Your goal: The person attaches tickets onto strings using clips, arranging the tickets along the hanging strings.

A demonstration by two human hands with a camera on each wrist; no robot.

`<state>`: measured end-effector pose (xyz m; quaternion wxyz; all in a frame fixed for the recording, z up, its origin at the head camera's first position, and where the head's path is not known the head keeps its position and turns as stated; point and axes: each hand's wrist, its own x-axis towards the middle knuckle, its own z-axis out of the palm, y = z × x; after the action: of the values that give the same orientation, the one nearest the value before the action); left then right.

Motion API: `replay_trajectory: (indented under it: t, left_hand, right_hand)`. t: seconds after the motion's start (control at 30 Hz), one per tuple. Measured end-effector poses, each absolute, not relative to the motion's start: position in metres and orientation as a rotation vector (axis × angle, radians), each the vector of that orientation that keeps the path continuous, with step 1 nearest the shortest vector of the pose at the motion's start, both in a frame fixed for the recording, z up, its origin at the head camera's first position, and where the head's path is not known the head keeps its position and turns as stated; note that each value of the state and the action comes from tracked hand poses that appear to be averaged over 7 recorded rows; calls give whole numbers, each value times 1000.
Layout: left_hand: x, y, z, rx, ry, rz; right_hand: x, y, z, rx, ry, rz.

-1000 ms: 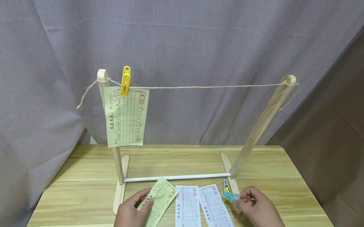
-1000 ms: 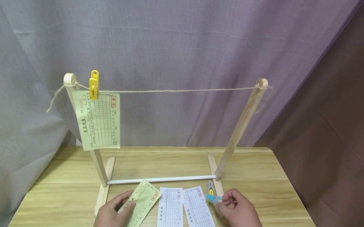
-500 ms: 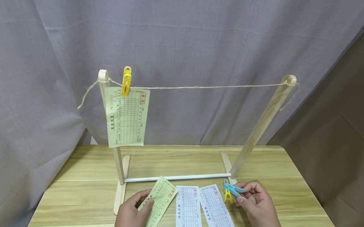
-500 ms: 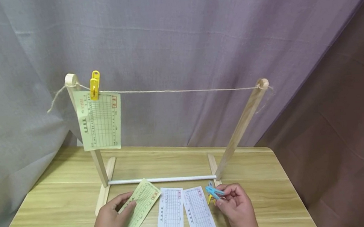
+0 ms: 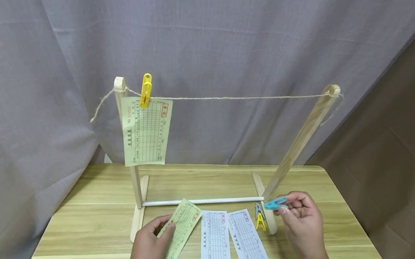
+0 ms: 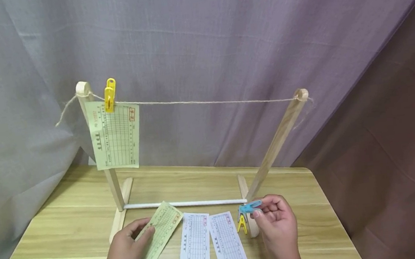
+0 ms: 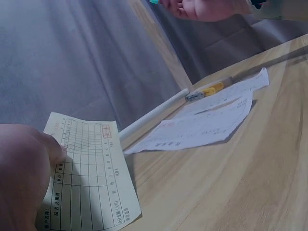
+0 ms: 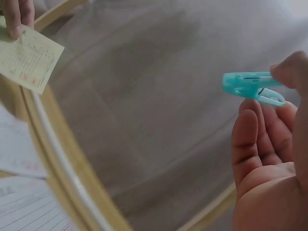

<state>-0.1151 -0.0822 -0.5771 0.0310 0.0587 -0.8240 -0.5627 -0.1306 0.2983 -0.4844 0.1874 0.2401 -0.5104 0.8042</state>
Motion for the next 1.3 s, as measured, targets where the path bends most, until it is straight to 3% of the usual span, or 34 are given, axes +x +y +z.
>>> replay_trajectory:
  t: [0.47, 0.87, 1.3]
  left_hand:
    - [-118, -72, -552, 118, -2367, -1899]
    - [-134, -66, -507, -55, -2244, -2021]
    - [-149, -65, -466, -106, -2131, -1992]
  right_hand:
    - [-146, 276, -405, 789, -1813, 1843]
    - [-153, 254, -331, 1038, -1957, 1693]
    - [-159, 242, -284, 876, -2195, 1232]
